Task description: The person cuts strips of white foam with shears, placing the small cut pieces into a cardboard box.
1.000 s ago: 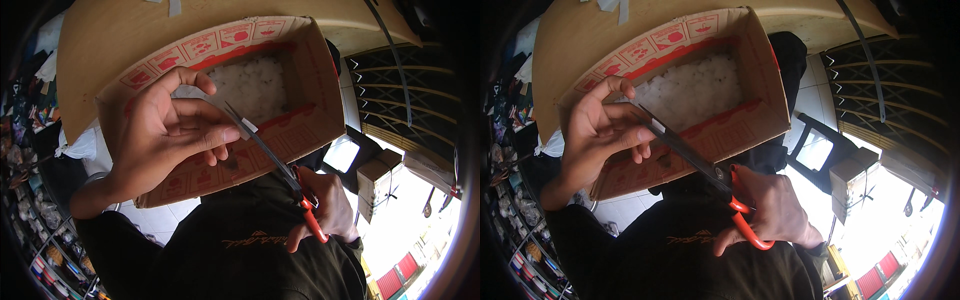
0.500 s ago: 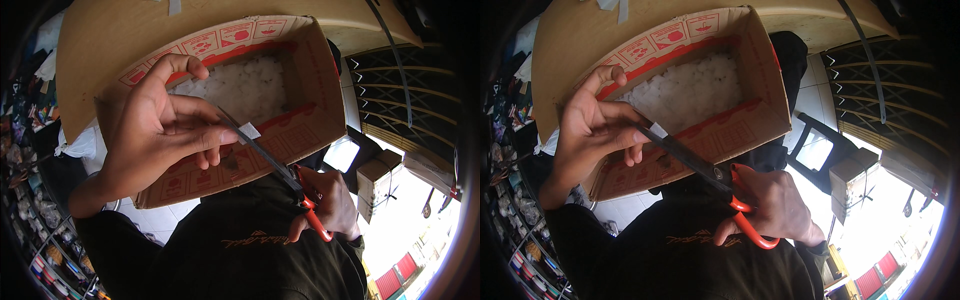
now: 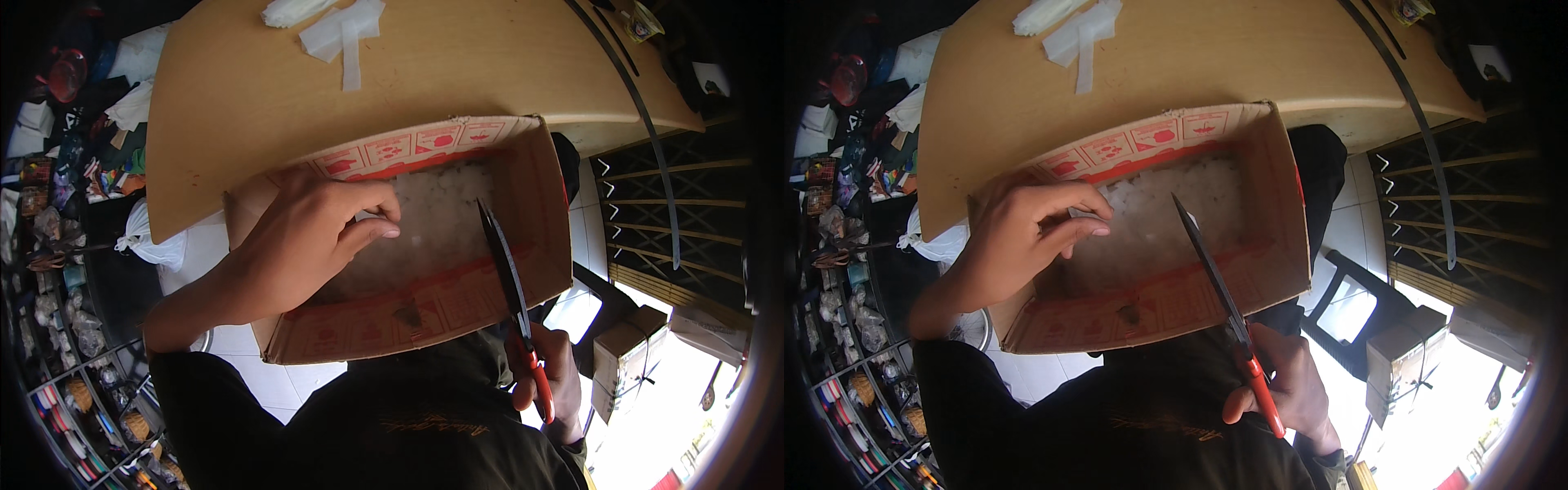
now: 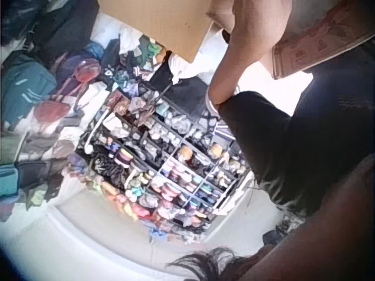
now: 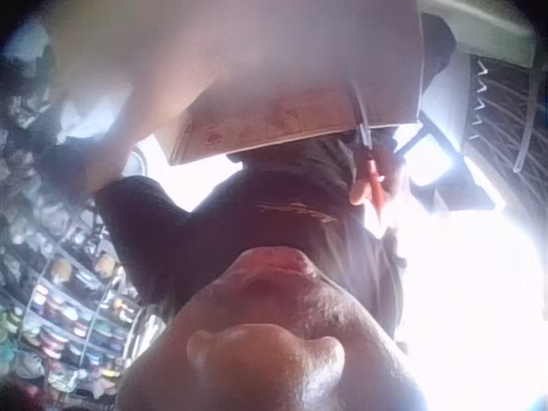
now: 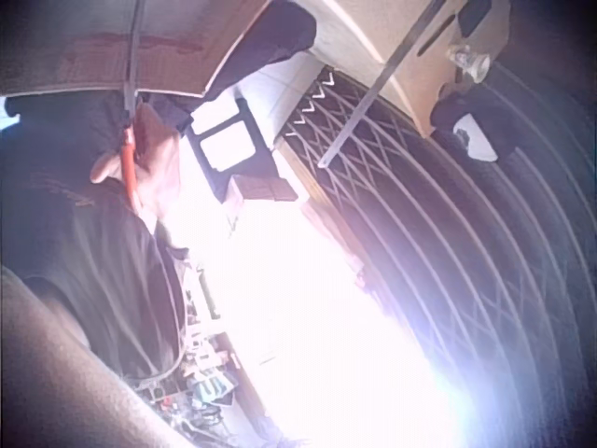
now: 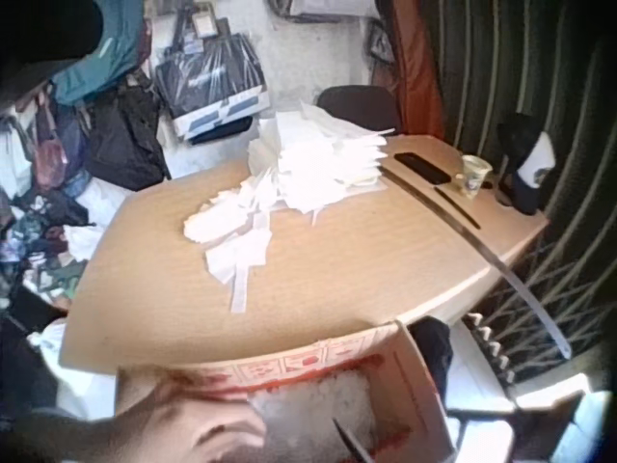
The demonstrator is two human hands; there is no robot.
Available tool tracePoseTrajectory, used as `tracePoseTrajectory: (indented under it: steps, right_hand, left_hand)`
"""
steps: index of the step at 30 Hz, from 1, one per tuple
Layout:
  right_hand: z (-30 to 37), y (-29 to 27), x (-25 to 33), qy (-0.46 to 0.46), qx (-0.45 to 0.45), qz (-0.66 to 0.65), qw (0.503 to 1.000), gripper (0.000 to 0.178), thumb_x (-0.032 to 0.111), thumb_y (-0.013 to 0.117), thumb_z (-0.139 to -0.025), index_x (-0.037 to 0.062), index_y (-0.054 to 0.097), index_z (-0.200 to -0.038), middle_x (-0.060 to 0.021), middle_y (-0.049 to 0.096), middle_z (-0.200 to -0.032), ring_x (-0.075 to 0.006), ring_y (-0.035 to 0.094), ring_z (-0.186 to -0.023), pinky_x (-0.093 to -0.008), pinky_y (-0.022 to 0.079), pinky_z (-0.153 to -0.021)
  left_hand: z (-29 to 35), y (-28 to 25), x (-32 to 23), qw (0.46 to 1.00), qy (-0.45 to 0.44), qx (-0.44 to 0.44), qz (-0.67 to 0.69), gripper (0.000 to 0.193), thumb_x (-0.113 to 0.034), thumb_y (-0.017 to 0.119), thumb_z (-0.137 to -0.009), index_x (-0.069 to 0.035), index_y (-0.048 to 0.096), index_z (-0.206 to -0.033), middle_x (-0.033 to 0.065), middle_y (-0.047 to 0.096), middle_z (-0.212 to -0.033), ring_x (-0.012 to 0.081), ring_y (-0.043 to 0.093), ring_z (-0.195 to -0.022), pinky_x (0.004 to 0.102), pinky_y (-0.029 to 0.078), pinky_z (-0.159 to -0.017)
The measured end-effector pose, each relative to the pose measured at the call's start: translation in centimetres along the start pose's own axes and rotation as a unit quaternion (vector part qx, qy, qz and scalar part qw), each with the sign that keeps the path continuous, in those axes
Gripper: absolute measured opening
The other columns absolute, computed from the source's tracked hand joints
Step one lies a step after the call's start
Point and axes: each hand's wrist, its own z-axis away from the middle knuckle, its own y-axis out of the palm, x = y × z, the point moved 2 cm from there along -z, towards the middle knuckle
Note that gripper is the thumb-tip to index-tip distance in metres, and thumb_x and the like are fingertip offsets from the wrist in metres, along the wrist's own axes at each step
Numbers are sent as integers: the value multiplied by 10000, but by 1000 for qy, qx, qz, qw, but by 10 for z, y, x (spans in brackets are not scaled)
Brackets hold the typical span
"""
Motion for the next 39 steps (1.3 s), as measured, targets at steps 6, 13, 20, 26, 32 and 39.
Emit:
tracePoseTrajectory:
  steps: [6,13,20,26,32,39]
  right_hand:
    - [-10,-3,13,57,70,-48,995,885,805,709,-432,11,520,-776,18,440,-600,-91,404,-545,-267,311,-505]
    - [-8,5,-4,34,90,-78,992,1007,890,598,-376,34,505,-897,23,439,-606,-93,417,-550,-269,317,-511]
    - [-10,4,3,10,79,-65,995,907,835,655,-489,34,503,-888,23,421,-570,-95,402,-528,-271,320,-507]
    - [-9,2,5,9,75,-7,997,903,822,650,-530,18,507,-914,8,451,-598,-101,428,-537,-262,334,-513]
    - [-10,2,2,12,93,10,996,960,891,562,-533,9,507,-909,17,469,-623,-93,453,-543,-245,344,-520]
    - [-13,2,5,8,90,8,996,848,803,628,-600,12,522,-887,-26,469,-618,-153,442,-542,-298,349,-531]
  left_hand:
    - [-52,-59,15,987,40,-155,-26,174,-159,672,-866,8,655,-914,90,660,-722,126,535,-536,278,448,-556]
    - [-103,-58,58,950,-112,-171,-235,496,-422,711,-817,65,629,-863,144,632,-693,217,601,-627,347,476,-631]
    - [-125,-68,79,946,-44,-184,-262,391,-317,710,-826,58,604,-791,171,622,-674,233,615,-624,348,479,-623]
    - [-124,-67,82,953,-59,-182,-234,258,-187,691,-802,53,598,-790,207,633,-711,270,623,-632,348,491,-641]
    - [-124,-57,84,909,50,-228,-344,171,-73,622,-799,77,541,-809,228,615,-761,399,620,-719,432,481,-677]
    - [-116,-61,68,922,36,-213,-321,117,9,606,-776,62,514,-824,208,601,-725,330,643,-681,399,487,-625]
